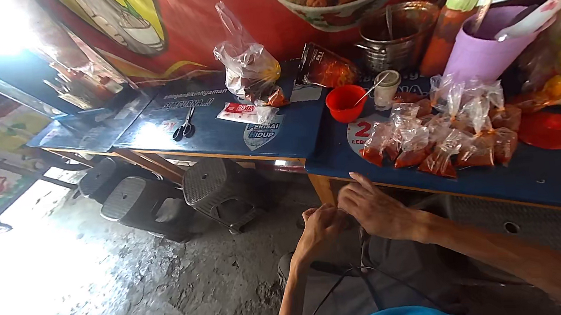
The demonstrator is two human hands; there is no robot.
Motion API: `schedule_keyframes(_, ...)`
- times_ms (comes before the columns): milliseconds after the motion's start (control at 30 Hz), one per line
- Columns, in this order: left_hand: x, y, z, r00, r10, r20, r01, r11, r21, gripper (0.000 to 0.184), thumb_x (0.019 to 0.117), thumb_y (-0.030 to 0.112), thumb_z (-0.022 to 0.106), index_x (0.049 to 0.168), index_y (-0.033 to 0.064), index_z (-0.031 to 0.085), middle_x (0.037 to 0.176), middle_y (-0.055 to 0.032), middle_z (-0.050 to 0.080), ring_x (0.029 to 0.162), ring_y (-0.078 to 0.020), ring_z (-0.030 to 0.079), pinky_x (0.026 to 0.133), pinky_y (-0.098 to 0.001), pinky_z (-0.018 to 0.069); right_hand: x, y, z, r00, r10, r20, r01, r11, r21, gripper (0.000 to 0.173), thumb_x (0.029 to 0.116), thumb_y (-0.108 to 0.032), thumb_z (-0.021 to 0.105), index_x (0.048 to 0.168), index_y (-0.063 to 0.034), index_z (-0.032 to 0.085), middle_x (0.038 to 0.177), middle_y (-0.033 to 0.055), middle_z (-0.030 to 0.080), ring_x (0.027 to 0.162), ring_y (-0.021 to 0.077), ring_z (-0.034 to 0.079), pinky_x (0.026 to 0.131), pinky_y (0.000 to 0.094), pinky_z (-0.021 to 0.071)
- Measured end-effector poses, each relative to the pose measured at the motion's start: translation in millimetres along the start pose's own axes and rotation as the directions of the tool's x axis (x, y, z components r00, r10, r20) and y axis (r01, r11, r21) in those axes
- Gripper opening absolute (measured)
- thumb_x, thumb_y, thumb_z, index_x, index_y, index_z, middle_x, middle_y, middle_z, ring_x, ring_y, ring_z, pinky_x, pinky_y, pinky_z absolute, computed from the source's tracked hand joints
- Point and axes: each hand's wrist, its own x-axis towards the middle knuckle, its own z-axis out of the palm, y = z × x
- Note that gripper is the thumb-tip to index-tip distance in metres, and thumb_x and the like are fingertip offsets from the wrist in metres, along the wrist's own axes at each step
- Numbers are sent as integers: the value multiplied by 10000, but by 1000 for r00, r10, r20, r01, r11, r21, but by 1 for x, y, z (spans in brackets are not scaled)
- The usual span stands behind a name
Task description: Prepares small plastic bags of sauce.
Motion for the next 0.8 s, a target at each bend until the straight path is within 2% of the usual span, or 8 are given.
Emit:
schedule_keyframes(67,-4,-14,0,998,44,-37,-41,996,74,328,1041,192,492,862,52,728,885,-11,650,924,-93,601,1076,-486,286,-6,-3,-1,982,82,169,-105,986,130,225,1053,-112,472,1040,45,633,892,202,677,929,375,684,1084,571,397)
schedule_keyframes(133,-8,-29,7,988,86,-126,-76,994,84,283,1013,191,539,873,54,744,966,-42,670,1000,-126,612,1084,-516,282,-10,-7,-5,919,196,341,-313,889,333,340,1106,-209,395,1048,32,627,826,175,625,826,320,637,872,482,471)
schedule_keyframes(200,-12,-36,22,956,105,-273,-78,991,108,218,967,214,616,896,79,773,1032,-81,660,1073,-204,597,1040,-553,314,-14,-8,0,839,322,440,-537,621,571,364,1115,-239,350,980,-18,607,774,61,504,714,163,505,692,348,423)
schedule_keyframes(267,-12,-41,43,877,123,-465,-59,987,151,160,890,245,714,910,121,814,984,-106,651,1026,-274,585,911,-527,384,-15,-11,14,780,466,418,-604,387,697,346,1090,-212,366,862,-71,586,708,-39,439,613,50,431,597,243,385)
schedule_keyframes(400,-16,-42,83,793,-176,-583,58,975,-216,182,953,150,655,994,-2,748,848,-67,708,762,-115,669,737,-314,567,-9,-20,24,737,560,378,-675,581,455,379,1091,-229,365,949,5,628,786,128,572,765,259,590,720,449,459)
schedule_keyframes(533,-17,-32,88,764,-605,-225,311,651,-693,481,1110,280,446,806,-6,685,667,-9,664,594,-46,607,593,-218,502,-3,-29,23,703,495,510,-655,730,195,411,1099,-258,335,1060,24,631,924,225,664,948,393,667,822,552,481)
schedule_keyframes(700,-3,-46,85,686,-727,-6,344,332,-878,304,1075,218,514,989,-12,692,832,-67,695,731,-113,645,688,-278,536,-10,-44,36,660,492,567,-647,757,96,417,1102,-249,319,1114,42,618,970,254,678,996,422,675,863,565,490)
schedule_keyframes(800,3,-51,80,664,-748,-1,271,241,-932,211,1042,115,534,931,0,671,799,-58,689,687,-103,650,654,-244,549,-23,-52,49,663,528,531,-689,707,157,420,1097,-252,323,1092,43,623,928,236,676,962,402,680,848,541,496)
